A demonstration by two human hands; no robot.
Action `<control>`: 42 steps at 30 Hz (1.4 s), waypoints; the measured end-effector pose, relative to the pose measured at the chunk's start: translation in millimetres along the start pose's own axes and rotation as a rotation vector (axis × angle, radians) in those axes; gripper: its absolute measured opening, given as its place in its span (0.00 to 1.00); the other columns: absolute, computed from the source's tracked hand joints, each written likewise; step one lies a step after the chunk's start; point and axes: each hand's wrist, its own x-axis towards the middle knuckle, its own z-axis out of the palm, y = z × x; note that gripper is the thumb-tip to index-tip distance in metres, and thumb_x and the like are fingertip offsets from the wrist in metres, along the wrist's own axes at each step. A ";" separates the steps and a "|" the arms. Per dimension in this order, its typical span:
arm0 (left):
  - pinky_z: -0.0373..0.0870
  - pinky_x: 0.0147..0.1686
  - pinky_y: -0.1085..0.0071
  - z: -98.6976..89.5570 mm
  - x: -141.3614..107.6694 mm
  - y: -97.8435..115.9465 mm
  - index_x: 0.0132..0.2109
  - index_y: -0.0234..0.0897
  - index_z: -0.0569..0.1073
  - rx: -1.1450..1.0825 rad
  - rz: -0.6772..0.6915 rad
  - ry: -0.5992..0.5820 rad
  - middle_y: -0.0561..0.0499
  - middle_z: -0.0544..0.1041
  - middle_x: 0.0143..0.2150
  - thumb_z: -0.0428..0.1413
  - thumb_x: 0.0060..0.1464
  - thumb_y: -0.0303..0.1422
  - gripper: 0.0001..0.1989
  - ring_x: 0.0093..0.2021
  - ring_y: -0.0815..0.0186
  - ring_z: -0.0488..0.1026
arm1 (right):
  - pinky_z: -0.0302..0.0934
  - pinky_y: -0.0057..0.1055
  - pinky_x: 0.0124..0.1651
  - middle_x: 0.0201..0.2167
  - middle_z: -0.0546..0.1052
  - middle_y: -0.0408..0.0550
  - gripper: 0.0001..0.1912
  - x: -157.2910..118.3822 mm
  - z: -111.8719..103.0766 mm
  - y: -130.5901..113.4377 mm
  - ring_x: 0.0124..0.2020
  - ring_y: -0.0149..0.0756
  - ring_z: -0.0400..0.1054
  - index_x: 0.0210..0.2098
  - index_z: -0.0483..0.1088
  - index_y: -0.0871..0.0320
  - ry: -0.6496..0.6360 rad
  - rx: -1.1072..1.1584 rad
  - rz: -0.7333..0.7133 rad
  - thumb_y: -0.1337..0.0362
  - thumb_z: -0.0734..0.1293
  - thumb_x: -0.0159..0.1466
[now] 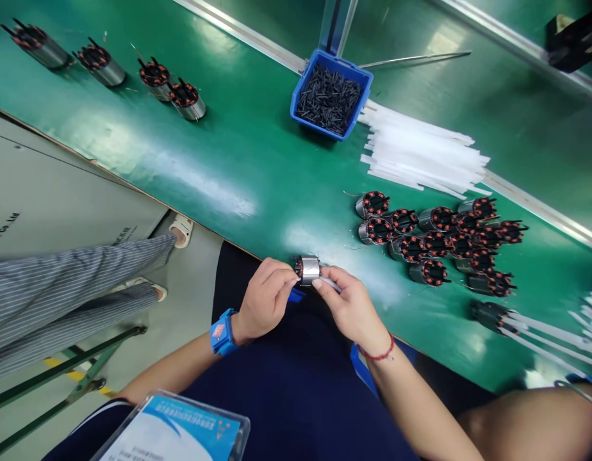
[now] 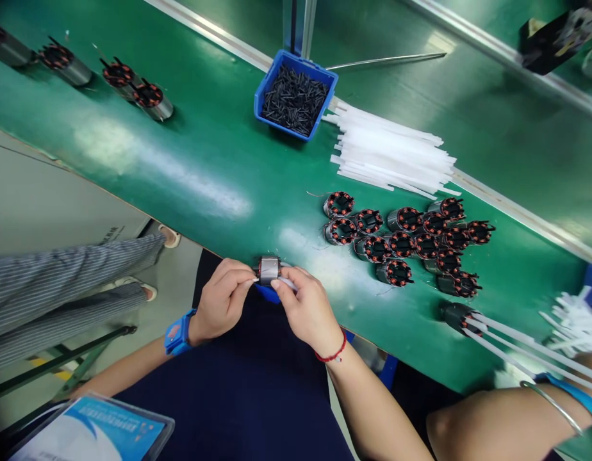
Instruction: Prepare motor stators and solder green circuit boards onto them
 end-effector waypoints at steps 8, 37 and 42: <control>0.66 0.46 0.63 -2.2 8.1 8.1 0.44 0.37 0.67 -0.073 -0.259 -0.166 0.46 0.70 0.43 0.53 0.58 0.31 0.07 0.45 0.61 0.66 | 0.60 0.29 0.39 0.33 0.76 0.45 0.10 -2.7 -1.8 -0.1 0.34 0.35 0.68 0.39 0.71 0.56 0.005 -0.068 0.005 0.58 0.62 0.65; 0.60 0.48 0.64 -5.1 8.7 2.0 0.40 0.38 0.69 -0.057 -0.202 -0.297 0.49 0.70 0.42 0.53 0.59 0.32 0.03 0.45 0.63 0.64 | 0.62 0.38 0.43 0.41 0.77 0.56 0.14 116.6 -179.8 -10.5 0.42 0.45 0.70 0.41 0.75 0.62 0.414 -1.132 -0.035 0.69 0.61 0.59; 0.60 0.50 0.63 -5.3 8.1 1.0 0.40 0.37 0.70 -0.043 -0.192 -0.298 0.49 0.70 0.43 0.53 0.59 0.32 0.04 0.46 0.62 0.64 | 0.60 0.34 0.37 0.40 0.78 0.56 0.14 140.9 -188.2 5.9 0.38 0.43 0.70 0.40 0.75 0.61 0.209 -1.359 0.027 0.66 0.60 0.59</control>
